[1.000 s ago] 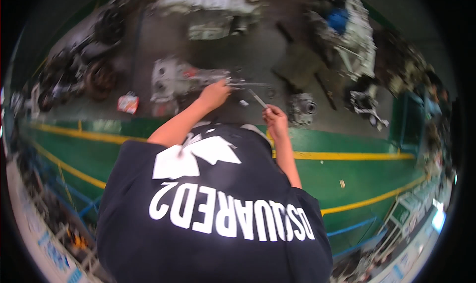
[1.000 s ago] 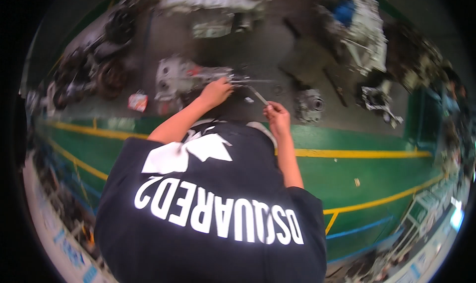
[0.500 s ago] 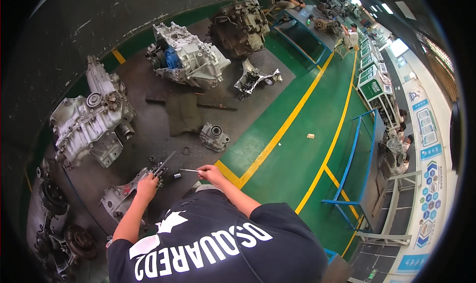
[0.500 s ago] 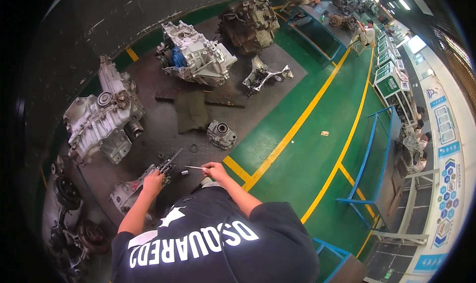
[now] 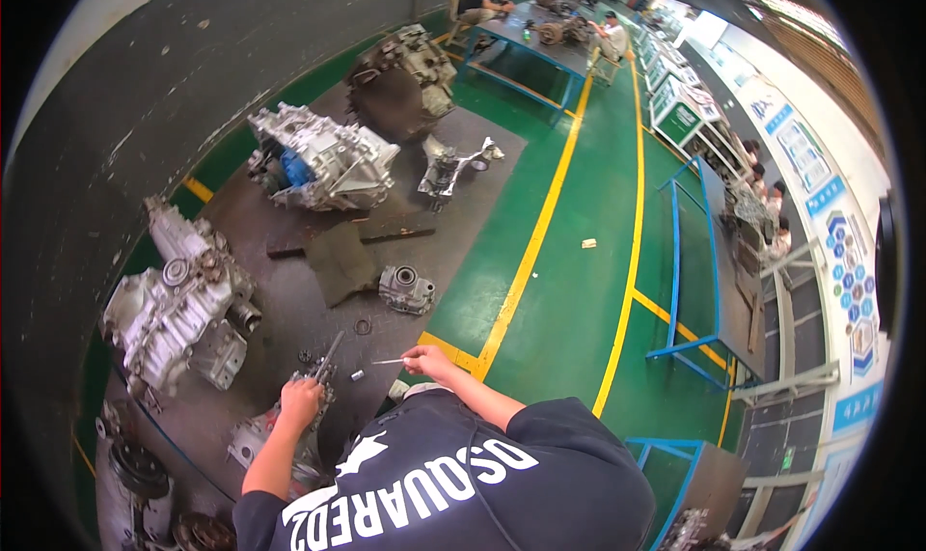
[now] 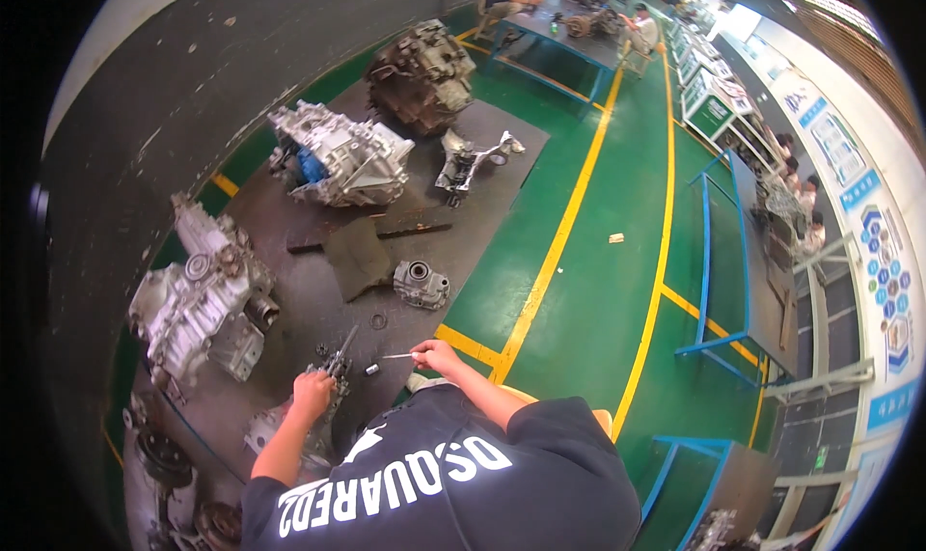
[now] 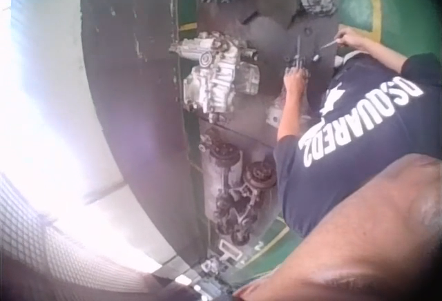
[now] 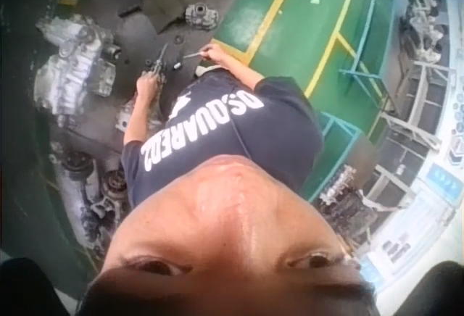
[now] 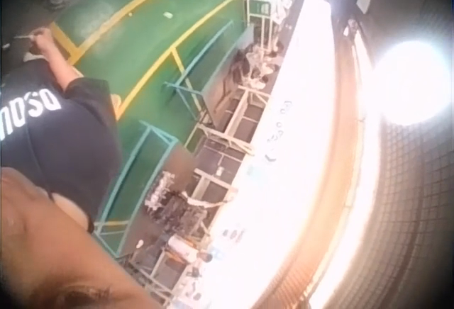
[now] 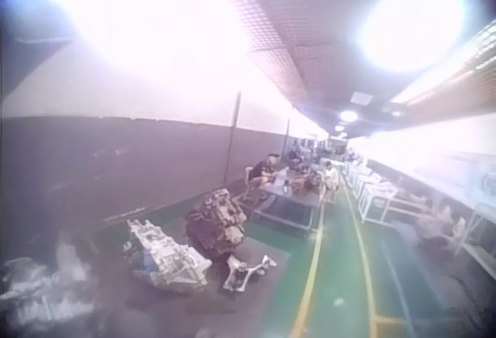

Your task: The person reassembles internal transmission components by hand, sliding gears and a synchronizer onto the main shaft before inserting the assembly into the gearbox housing.

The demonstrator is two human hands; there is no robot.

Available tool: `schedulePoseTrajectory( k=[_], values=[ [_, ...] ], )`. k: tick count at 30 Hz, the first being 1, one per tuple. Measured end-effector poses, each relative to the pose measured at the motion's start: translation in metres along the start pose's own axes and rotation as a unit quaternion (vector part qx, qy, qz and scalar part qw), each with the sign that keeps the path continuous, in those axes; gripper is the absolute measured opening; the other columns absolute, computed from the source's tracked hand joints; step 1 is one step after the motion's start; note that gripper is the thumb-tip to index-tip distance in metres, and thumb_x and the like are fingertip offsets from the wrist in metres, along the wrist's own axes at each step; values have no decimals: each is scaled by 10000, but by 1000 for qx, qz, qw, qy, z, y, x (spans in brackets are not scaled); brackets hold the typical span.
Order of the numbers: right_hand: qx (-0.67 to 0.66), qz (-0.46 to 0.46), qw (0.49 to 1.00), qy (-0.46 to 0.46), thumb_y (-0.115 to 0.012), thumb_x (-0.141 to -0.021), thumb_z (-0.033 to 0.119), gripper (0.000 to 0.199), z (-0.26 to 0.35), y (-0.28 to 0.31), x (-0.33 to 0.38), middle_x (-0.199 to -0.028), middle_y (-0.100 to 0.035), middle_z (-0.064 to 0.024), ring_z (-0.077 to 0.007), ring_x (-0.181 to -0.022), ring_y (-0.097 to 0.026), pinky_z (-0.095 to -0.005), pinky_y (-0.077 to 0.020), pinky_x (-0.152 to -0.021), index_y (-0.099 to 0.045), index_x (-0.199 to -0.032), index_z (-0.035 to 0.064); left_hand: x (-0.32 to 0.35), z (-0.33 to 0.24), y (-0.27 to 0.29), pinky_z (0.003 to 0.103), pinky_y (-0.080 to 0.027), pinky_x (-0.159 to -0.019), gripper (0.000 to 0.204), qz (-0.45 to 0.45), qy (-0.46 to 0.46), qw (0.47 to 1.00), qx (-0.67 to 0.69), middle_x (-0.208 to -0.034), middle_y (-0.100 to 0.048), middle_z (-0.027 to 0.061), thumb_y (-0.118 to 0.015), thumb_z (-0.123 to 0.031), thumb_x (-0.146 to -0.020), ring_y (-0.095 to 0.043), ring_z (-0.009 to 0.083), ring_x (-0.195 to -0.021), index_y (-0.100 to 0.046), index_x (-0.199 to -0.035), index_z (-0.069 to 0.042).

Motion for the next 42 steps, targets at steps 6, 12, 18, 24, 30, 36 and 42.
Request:
schedulePoseTrajectory(
  k=[6,12,18,24,30,36,42],
  values=[
    [76,-45,996,34,-671,-956,68,203,-1,8,14,-982,-725,-78,-149,-836,-687,-297,-576,-759,-695,-1145,-3,16,41,1,405,-528,-721,56,-122,122,962,212,-817,-642,78,-722,-115,-898,-658,287,-775,-744,-928,-73],
    [136,-97,983,78,-675,-901,39,180,0,41,56,-888,-732,-85,-141,-752,-687,-297,-561,-694,-710,-1062,-34,8,80,-8,387,-507,-659,145,-99,111,963,223,-777,-608,142,-733,-47,-868,-616,293,-694,-732,-998,16],
    [106,-195,970,96,-701,-883,48,174,-13,80,92,-843,-739,-86,-143,-703,-692,-300,-560,-663,-732,-1042,-13,-14,77,-11,484,-504,-638,113,20,40,990,130,-768,-645,183,-737,-75,-790,-639,393,-697,-676,-811,17],
    [110,-272,946,136,-737,-831,56,162,-26,98,117,-789,-743,-109,-190,-698,-720,-331,-571,-655,-755,-982,2,-14,98,-63,540,-535,-779,221,217,41,973,-65,-974,-659,248,-642,-171,-873,-665,456,-931,-560,-966,12],
    [93,-331,929,136,-738,-829,61,147,-48,115,146,-811,-751,-109,-201,-718,-723,-340,-570,-673,-761,-968,17,-30,81,-57,541,-542,-794,303,223,98,967,-76,-950,-683,269,-594,-270,-928,-678,458,-937,-609,-931,32],
    [76,-362,924,101,-762,-839,122,180,-68,116,181,-874,-759,-106,-217,-799,-733,-354,-577,-742,-761,-994,32,-43,78,-68,541,-541,-791,320,225,87,968,-72,-945,-686,272,-582,-283,-935,-678,459,-928,-618,-926,36],
    [-4,-384,918,94,-725,-862,63,174,-88,119,195,-812,-736,-93,-163,-729,-708,-312,-562,-663,-738,-1022,-5,-47,71,-73,542,-541,-788,340,230,89,967,-68,-941,-689,275,-570,-295,-941,-678,460,-918,-627,-921,39]
  ],
)
Point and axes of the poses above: each hand's wrist, its own x-axis away from the middle knuckle, its own y-axis out of the back of the hand, z = x × y, the point moved 9 cm from there along -x, towards the middle knuckle
